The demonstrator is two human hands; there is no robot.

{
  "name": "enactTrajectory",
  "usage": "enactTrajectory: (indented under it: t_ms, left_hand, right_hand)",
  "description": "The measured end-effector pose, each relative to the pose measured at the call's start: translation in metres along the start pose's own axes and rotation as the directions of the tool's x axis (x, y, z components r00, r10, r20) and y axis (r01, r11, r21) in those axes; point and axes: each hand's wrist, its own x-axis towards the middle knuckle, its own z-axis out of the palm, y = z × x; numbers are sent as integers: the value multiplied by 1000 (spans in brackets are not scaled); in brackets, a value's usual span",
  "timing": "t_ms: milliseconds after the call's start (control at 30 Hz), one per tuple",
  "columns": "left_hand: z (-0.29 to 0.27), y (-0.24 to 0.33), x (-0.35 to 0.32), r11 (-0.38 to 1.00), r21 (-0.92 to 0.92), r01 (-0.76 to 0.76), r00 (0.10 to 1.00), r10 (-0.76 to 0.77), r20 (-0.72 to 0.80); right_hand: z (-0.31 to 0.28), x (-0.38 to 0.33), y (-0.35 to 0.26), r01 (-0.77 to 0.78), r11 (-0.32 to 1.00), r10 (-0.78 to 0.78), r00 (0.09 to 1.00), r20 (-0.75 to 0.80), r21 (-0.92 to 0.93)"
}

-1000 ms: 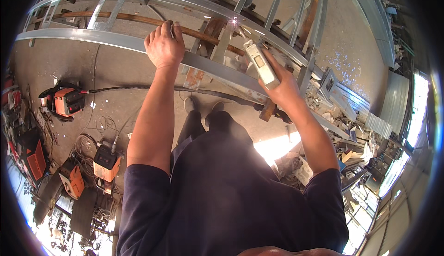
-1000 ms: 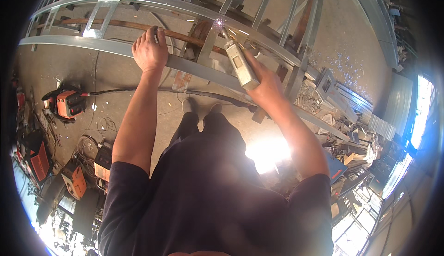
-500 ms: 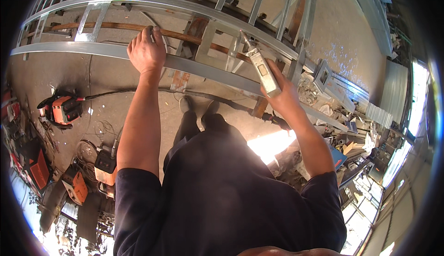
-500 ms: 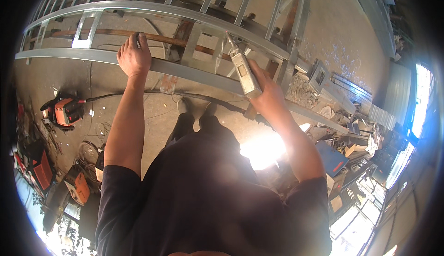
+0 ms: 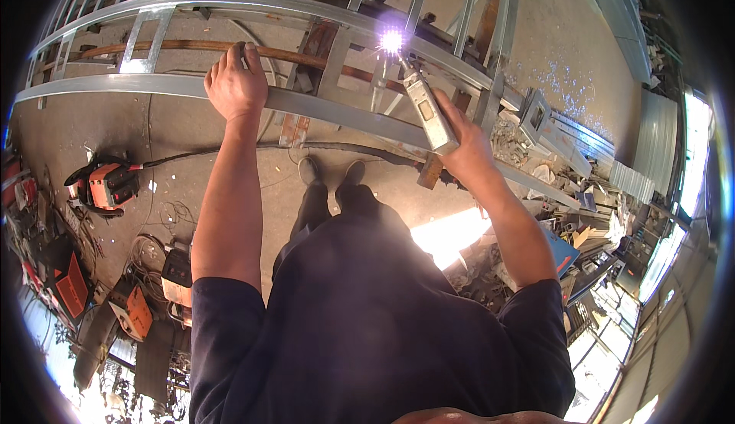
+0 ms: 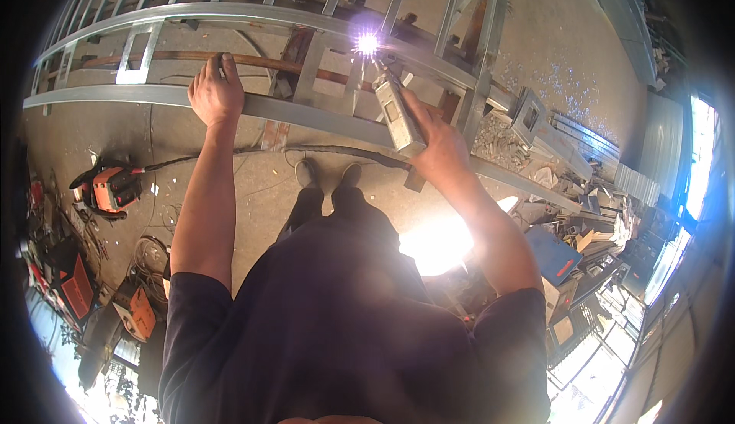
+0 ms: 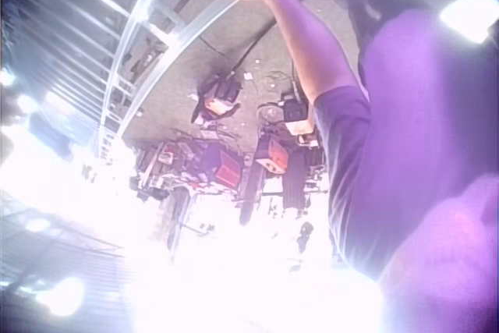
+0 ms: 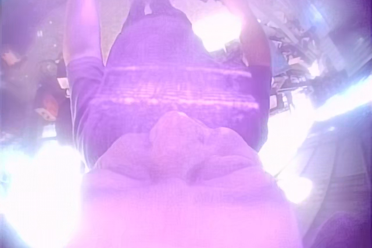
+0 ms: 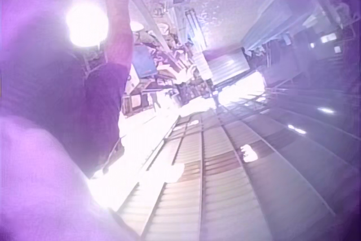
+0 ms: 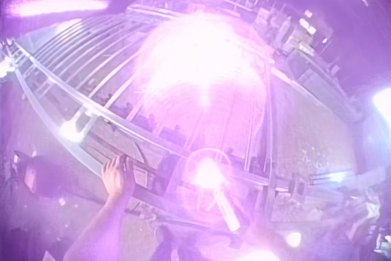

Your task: The person welds joints on a large metal frame using a handheld welding torch, then lifts and stacks the completed frame with other similar frames.

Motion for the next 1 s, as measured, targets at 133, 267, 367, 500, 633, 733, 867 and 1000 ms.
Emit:
enactTrajectory:
  t_ms: [133,267,367,500,633,733,867,1000]
  left_hand:
    - [2,-1,0,1000,13,-18,999,18,-47]
    - [2,0,0,1000,23,-13,998,14,-58]
    - [1,0,0,1000,14,-7,999,8,-53]
    - [0,0,1,1000,6,7,1000,-7,13]
    - [0,-2,1,1000,-8,6,1000,-6,-18]
    - [1,-1,0,1000,-18,-1,999,0,-53]
    - [2,-1,0,999,-39,-2,1000,1,-22]
    - [5,-2,0,1000,-25,-11,1000,10,-30]
  right_hand:
    - [0,0,0,-9,1000,9,1000,-10,7]
    - [-3,-1,1,-29,999,29,1000,3,25]
    - [-5,-1,0,-24,998,24,1000,5,51]
    - [-7,-2,-2,-65,997,64,998,23,37]
    - [-7,-3,-3,-75,995,73,997,25,64]
    - [-6,-5,-4,-100,992,99,995,24,79]
    - [-12,-14,-6,-131,978,127,991,40,160]
    - [-34,-40,-21,-317,936,305,947,99,155]
